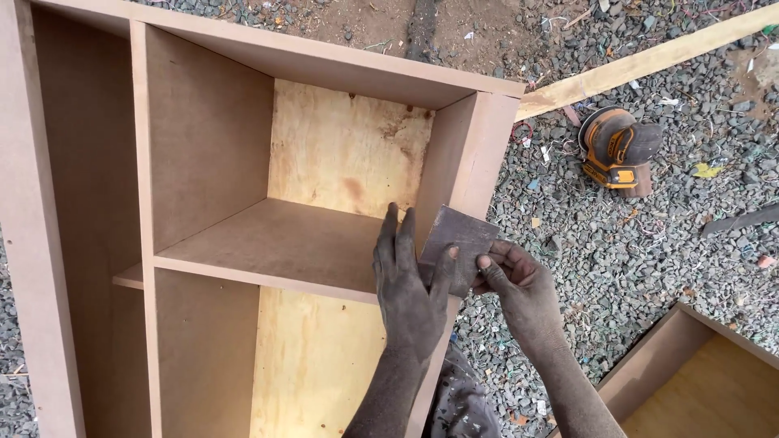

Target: Sanding the edges and surfaces of wooden furniture components and panels using a sanding block to smooth the finish.

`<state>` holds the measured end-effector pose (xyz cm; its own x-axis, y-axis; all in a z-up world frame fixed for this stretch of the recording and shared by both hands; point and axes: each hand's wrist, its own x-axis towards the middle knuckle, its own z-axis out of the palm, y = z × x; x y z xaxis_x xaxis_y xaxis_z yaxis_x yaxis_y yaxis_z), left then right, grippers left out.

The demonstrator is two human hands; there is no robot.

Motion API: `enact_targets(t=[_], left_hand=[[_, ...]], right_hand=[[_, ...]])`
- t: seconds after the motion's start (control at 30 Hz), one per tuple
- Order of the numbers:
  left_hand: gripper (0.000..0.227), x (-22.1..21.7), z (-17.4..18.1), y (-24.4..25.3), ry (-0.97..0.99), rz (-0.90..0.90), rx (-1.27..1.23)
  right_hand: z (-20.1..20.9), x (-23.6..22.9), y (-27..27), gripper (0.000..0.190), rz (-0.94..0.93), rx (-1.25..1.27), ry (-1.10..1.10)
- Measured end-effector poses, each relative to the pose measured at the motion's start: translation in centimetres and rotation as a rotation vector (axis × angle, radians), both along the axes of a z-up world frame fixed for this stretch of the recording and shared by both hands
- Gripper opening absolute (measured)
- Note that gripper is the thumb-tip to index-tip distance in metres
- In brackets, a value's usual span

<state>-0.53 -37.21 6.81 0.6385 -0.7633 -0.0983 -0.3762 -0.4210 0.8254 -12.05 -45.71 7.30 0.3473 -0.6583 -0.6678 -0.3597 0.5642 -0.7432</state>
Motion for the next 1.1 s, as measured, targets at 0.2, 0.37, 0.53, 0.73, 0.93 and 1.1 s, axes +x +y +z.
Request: enact_targets(t=[0.2,0.37,0.53,0.73,0.93,1.1], left_hand=[[0.084,-0.1,-0.1,-4.0,0.223,0.237,0.306],[0.074,0.5,-2.1,-4.8,0.127,0.355,0.19],[0.081,-0.2,-2.6,-6.1,0.026,0.423,0.243],[0.103,4.4,-1.9,-13.6,0.065,0.439,0.104],[0.108,0.6,-1.5,-3.4,0.121,0.368,0.269],[0.11,4.5,-1.5,-12.0,0.118,0.332,0.264]], right_hand=[[1.2,1.4,-0.5,0.031,0.063,-0.091,0.106],[-0.8,4.0,-3.6,0.032,-0.276,-0.304,-0.019],[-4.1,7.7,-4.7,0.052,-0.519,0.008,-0.22],[-8.7,6.5,-3.7,0.054,-0.669,0.018,-0.343],[-6.4,9.0,-3.4,0.057,-0.634,-0.148,-0.182],[-5.2,9.7,-3.4,0.058,-0.632,-0.128,-0.089]])
